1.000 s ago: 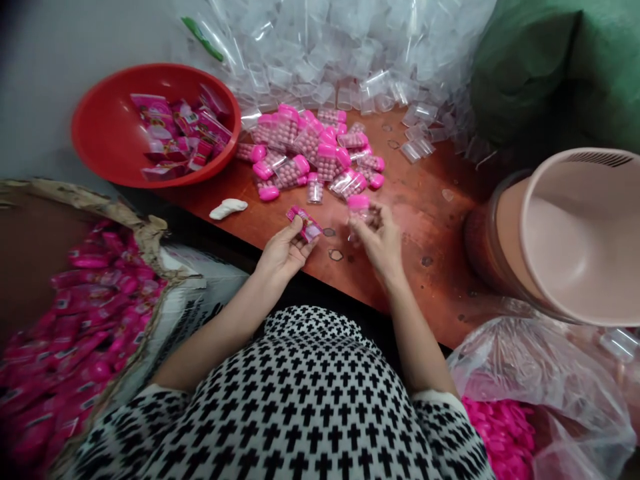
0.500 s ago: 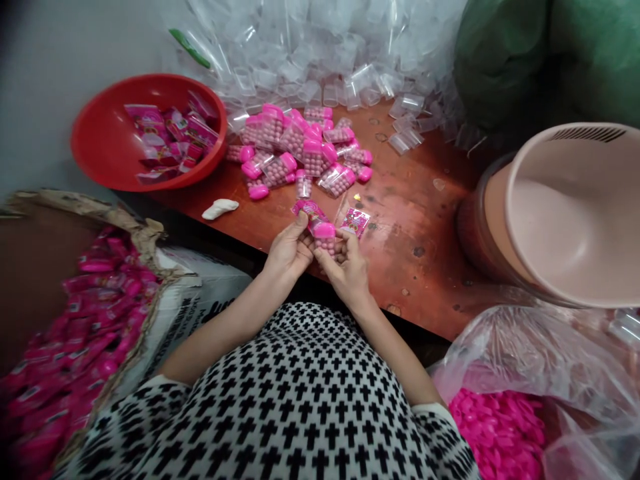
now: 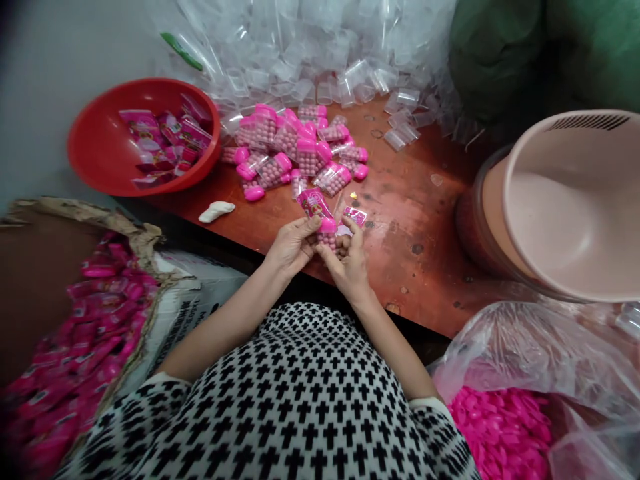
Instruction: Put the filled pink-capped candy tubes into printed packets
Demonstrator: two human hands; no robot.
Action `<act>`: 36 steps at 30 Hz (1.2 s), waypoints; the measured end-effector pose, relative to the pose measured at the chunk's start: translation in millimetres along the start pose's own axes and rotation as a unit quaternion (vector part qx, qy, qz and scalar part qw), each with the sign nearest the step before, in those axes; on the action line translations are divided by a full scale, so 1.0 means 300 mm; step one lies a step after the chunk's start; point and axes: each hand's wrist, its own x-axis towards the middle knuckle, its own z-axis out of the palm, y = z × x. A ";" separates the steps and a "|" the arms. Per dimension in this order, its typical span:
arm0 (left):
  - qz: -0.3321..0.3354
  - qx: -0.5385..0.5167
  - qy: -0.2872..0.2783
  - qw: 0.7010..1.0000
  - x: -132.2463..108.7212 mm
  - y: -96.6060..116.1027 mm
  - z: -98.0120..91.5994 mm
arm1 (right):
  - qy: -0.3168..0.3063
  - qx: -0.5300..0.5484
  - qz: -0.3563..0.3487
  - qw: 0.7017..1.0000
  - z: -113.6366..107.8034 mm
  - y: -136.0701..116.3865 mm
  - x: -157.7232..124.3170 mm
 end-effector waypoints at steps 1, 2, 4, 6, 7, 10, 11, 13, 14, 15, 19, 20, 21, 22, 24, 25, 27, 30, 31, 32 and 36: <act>-0.009 0.005 0.000 1.000 0.002 0.002 -0.003 | 0.000 0.003 0.004 1.000 -0.001 -0.002 0.001; -0.012 0.010 -0.004 1.000 0.005 0.005 -0.007 | -0.003 0.012 0.016 1.000 -0.002 -0.005 0.002; -0.012 0.028 -0.025 0.999 0.009 0.013 -0.019 | -0.013 0.047 0.053 0.997 -0.004 -0.013 0.007; -0.009 0.056 -0.053 0.997 0.014 0.021 -0.029 | -0.028 0.092 0.090 0.991 -0.007 -0.019 0.015; -0.006 0.072 -0.065 0.995 0.015 0.024 -0.032 | -0.035 0.108 0.103 0.988 -0.007 -0.019 0.019; 0.017 0.108 -0.068 0.992 0.020 0.031 -0.033 | -0.033 0.117 0.106 0.987 -0.006 -0.015 0.027; 0.022 0.113 -0.062 0.991 0.021 0.031 -0.032 | -0.022 0.107 0.094 0.990 -0.004 -0.013 0.028; 0.023 0.110 -0.053 0.992 0.021 0.030 -0.029 | 0.003 0.084 0.063 0.994 -0.001 -0.011 0.029; 0.019 0.106 -0.053 0.993 0.021 0.028 -0.028 | 0.009 0.079 0.052 0.995 -0.001 -0.012 0.030; 0.014 0.103 -0.054 0.993 0.021 0.027 -0.028 | 0.006 0.080 0.051 0.995 -0.001 -0.013 0.031; -0.003 0.092 -0.051 0.994 0.018 0.022 -0.025 | -0.041 0.105 0.092 0.989 -0.004 -0.021 0.037; -0.005 0.086 -0.047 0.995 0.018 0.020 -0.024 | -0.039 0.102 0.094 0.990 -0.003 -0.022 0.038; -0.004 0.080 -0.042 0.996 0.018 0.018 -0.022 | -0.032 0.095 0.090 0.991 -0.003 -0.022 0.038; -0.002 0.075 -0.038 0.996 0.018 0.016 -0.020 | -0.021 0.086 0.082 0.993 -0.001 -0.022 0.038; -0.001 0.074 -0.038 0.997 0.016 0.011 -0.020 | -0.010 0.074 0.070 0.995 0.001 -0.020 0.039; -0.005 0.080 -0.046 0.996 0.014 0.008 -0.021 | -0.013 0.075 0.070 0.995 0.000 -0.020 0.041; -0.019 0.094 -0.074 0.993 0.007 0.002 -0.025 | -0.025 0.090 0.079 0.992 -0.003 -0.018 0.048; -0.034 0.100 -0.106 0.989 -0.003 0.000 -0.031 | -0.023 0.120 0.089 0.988 -0.011 -0.014 0.060; -0.030 0.095 -0.099 0.990 -0.005 0.002 -0.032 | -0.022 0.129 0.090 0.987 -0.014 -0.012 0.061; -0.021 0.086 -0.084 0.993 -0.006 0.005 -0.034 | -0.025 0.140 0.090 0.986 -0.017 -0.011 0.061; 0.018 0.038 -0.029 0.999 -0.008 0.008 -0.043 | -0.051 0.179 0.084 0.979 -0.028 -0.010 0.050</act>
